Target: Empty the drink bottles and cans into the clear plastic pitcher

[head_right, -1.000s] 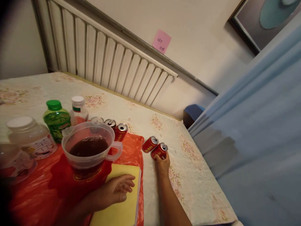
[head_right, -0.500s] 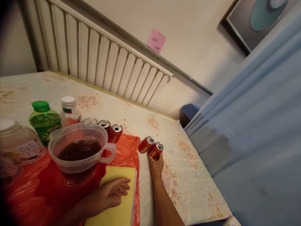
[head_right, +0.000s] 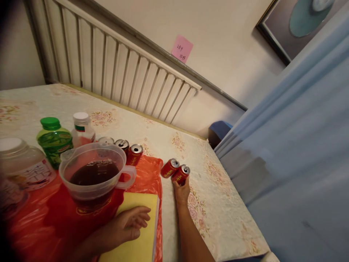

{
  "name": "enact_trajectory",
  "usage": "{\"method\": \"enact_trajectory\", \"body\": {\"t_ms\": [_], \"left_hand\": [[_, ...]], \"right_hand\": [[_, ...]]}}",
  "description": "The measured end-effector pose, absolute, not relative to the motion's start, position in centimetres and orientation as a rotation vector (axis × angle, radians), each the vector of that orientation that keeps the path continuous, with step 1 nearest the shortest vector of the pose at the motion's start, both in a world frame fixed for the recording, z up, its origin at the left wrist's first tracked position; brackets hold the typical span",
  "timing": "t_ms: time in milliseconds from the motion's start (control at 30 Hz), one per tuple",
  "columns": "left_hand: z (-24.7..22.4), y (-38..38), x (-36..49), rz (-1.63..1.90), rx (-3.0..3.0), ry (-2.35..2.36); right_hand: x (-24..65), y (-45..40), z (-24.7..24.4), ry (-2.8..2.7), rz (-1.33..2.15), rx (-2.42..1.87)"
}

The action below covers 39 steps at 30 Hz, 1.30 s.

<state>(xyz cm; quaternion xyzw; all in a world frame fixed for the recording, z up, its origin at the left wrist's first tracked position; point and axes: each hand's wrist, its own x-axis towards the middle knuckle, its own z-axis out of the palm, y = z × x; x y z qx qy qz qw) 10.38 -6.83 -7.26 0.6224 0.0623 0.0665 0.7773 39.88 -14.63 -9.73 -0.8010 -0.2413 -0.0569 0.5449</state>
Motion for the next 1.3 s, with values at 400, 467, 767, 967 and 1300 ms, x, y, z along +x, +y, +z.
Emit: {"method": "enact_trajectory", "body": {"t_ms": [400, 467, 767, 967, 1300], "left_hand": [[-6.7, -6.8, 10.3, 0.131, 1.360, 0.164], [-6.5, -6.9, 10.3, 0.131, 1.366, 0.167], [-6.4, -6.8, 10.2, 0.132, 1.361, 0.158], [-6.8, -6.8, 10.2, 0.148, 1.367, 0.144], [-6.1, -7.0, 10.2, 0.124, 1.381, 0.176]], "right_hand": [[39.8, -14.6, -9.5, -0.570, -0.136, -1.911], [39.8, -14.6, -9.4, -0.569, -0.133, -1.916], [39.6, -14.6, -9.3, -0.573, -0.140, -1.913], [39.7, -14.6, -9.3, -0.575, -0.137, -1.926], [39.9, -14.6, -9.6, -0.572, -0.151, -1.930]]}}
